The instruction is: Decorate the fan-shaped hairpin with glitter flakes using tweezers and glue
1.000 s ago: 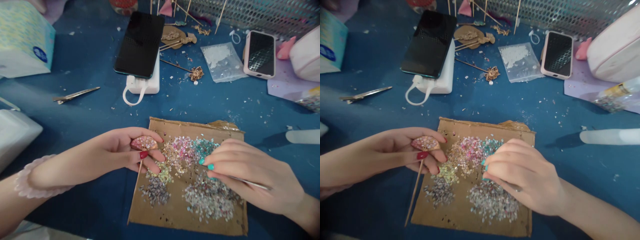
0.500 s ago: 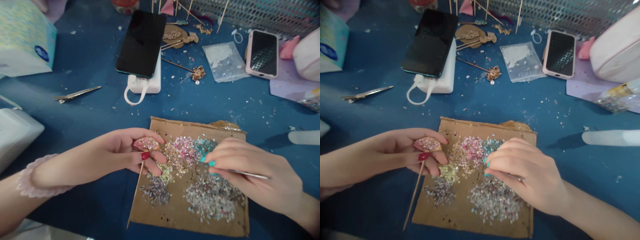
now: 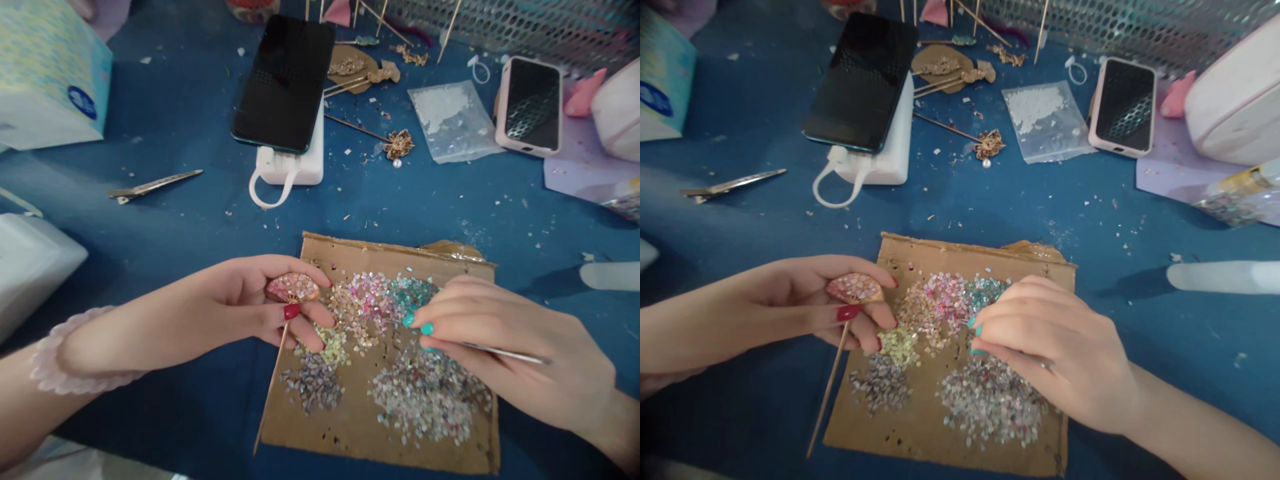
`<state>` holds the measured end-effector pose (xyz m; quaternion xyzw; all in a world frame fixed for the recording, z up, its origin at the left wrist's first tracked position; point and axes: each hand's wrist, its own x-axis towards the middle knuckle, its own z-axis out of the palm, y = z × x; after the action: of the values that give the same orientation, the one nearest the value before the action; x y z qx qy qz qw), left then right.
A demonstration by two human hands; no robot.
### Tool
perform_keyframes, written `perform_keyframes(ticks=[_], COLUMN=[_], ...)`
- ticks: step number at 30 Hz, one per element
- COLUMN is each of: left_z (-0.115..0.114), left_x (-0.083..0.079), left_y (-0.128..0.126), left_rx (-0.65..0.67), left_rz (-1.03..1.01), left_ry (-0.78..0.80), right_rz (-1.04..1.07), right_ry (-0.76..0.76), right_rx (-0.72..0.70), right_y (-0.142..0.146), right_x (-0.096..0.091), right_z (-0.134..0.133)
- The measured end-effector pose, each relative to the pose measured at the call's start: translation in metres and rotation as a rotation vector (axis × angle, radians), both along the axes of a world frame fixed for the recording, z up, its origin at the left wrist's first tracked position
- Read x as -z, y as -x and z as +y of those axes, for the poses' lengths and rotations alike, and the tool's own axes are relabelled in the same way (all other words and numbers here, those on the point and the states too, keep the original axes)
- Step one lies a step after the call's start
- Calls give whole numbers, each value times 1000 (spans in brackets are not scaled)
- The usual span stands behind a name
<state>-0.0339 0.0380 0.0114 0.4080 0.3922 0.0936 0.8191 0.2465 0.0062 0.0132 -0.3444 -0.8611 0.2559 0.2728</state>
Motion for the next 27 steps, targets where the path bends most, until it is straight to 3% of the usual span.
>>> perform_keyframes(ticks=[27], left_z=[-8], left_x=[1], left_y=[0], left_rx=[21], left_rz=[-143], left_ry=[115], right_rz=[2], right_ry=[-24], right_rx=[-60], right_y=[2], right_x=[-2], right_z=[1])
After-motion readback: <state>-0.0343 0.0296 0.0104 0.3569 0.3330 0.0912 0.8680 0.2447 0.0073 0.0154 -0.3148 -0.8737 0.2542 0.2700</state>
